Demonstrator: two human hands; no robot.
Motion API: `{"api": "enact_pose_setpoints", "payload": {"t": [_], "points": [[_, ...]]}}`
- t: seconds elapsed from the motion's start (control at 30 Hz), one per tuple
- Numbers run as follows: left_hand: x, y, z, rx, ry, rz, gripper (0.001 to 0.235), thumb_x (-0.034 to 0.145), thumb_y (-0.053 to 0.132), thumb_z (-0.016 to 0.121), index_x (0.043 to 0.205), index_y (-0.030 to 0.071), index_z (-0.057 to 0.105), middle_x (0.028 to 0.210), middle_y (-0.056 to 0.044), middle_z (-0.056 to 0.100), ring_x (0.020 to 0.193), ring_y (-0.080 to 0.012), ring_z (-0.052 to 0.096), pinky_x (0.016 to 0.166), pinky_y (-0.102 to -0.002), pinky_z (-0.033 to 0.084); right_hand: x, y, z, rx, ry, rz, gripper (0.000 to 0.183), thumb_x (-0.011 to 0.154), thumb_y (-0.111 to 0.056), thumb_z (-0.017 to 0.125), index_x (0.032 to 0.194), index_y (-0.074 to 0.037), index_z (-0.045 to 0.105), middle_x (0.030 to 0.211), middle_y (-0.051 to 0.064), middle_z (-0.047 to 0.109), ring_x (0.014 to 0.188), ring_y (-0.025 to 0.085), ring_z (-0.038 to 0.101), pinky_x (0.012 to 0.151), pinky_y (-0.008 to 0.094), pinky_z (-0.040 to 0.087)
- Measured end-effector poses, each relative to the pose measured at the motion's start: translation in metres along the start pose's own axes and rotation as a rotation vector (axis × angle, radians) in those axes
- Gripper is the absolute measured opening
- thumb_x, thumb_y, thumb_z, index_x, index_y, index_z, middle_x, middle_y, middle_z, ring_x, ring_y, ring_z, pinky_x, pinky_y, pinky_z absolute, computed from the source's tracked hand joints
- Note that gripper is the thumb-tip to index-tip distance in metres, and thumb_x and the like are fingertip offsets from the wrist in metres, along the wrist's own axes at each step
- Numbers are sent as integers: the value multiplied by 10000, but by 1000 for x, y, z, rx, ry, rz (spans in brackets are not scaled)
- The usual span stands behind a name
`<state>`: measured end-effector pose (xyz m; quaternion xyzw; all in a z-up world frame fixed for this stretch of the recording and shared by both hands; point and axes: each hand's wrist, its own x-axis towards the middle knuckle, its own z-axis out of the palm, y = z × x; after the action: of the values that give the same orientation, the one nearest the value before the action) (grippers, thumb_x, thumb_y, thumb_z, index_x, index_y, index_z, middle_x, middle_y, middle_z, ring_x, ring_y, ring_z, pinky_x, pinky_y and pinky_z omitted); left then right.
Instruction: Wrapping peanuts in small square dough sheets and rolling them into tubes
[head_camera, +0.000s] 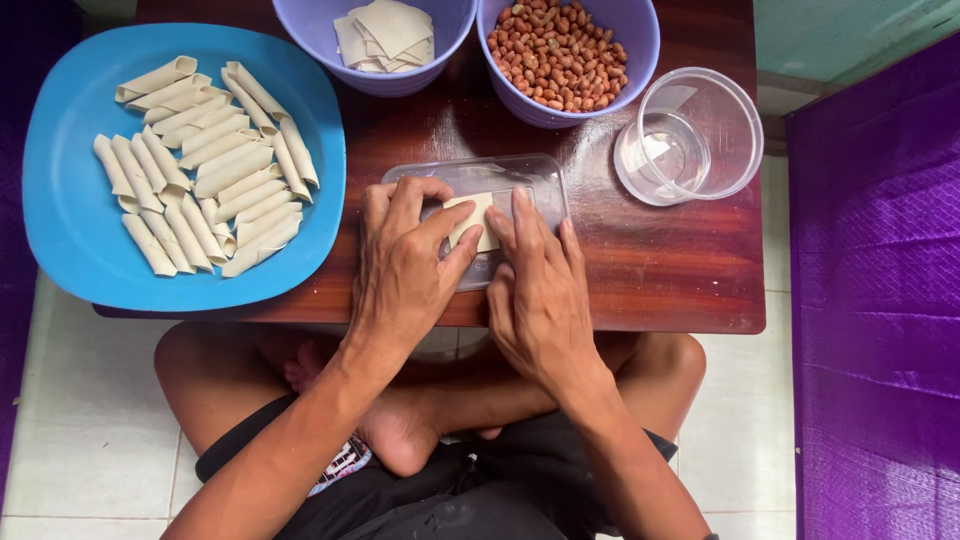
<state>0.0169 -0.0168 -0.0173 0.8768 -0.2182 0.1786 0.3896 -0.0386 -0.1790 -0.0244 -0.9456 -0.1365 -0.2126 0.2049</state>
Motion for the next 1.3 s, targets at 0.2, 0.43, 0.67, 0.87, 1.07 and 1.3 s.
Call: {"api": "enact_pose_setpoints", "payload": {"t": [0.2,0.43,0.67,0.87,1.07,1.3], "points": [[0,-1,0,6,5,-3,189,935,230,756,1070,99,771,1089,-67,570,1085,-319,536,955,-439,475,4,-6,-3,72,9,7,612,899,-20,521,1505,18,443,1520,161,550,1413,342,514,1194,509,297],[0,-5,0,9,-16,-7,210,935,258,755,1089,115,762,1095,-60,544,1076,-320,520,950,-444,463,-13,-16,-18,271,111,63,636,920,26,511,1524,105,329,1336,159,691,1339,334,598,1200,432,361],[16,-2,-10,38,-230,-16,501,831,348,848,1201,34,722,1060,-105,505,1005,-355,487,903,-497,444,-11,-17,-20,443,181,177,637,963,25,467,1540,138,220,1270,182,713,1303,391,613,1176,519,398],[32,-6,-9,-26,-312,-114,483,710,244,938,1106,65,727,1004,-100,485,975,-347,480,863,-486,430,-11,-14,-23,483,203,189,646,964,8,475,1546,129,222,1242,171,723,1276,387,629,1164,518,408],[29,7,-20,-153,-257,-118,199,873,282,815,1035,199,734,818,-31,654,810,-267,638,724,-412,487,-9,-12,-32,541,199,202,692,958,9,514,1551,124,177,1269,219,696,1263,428,625,1140,579,420],[-10,34,2,-688,51,-311,133,906,141,815,1005,58,781,792,-91,658,683,-126,641,587,-259,552,-5,-4,-19,1086,221,361,872,988,16,630,1637,-65,55,1122,166,703,985,226,715,926,396,615]]}}
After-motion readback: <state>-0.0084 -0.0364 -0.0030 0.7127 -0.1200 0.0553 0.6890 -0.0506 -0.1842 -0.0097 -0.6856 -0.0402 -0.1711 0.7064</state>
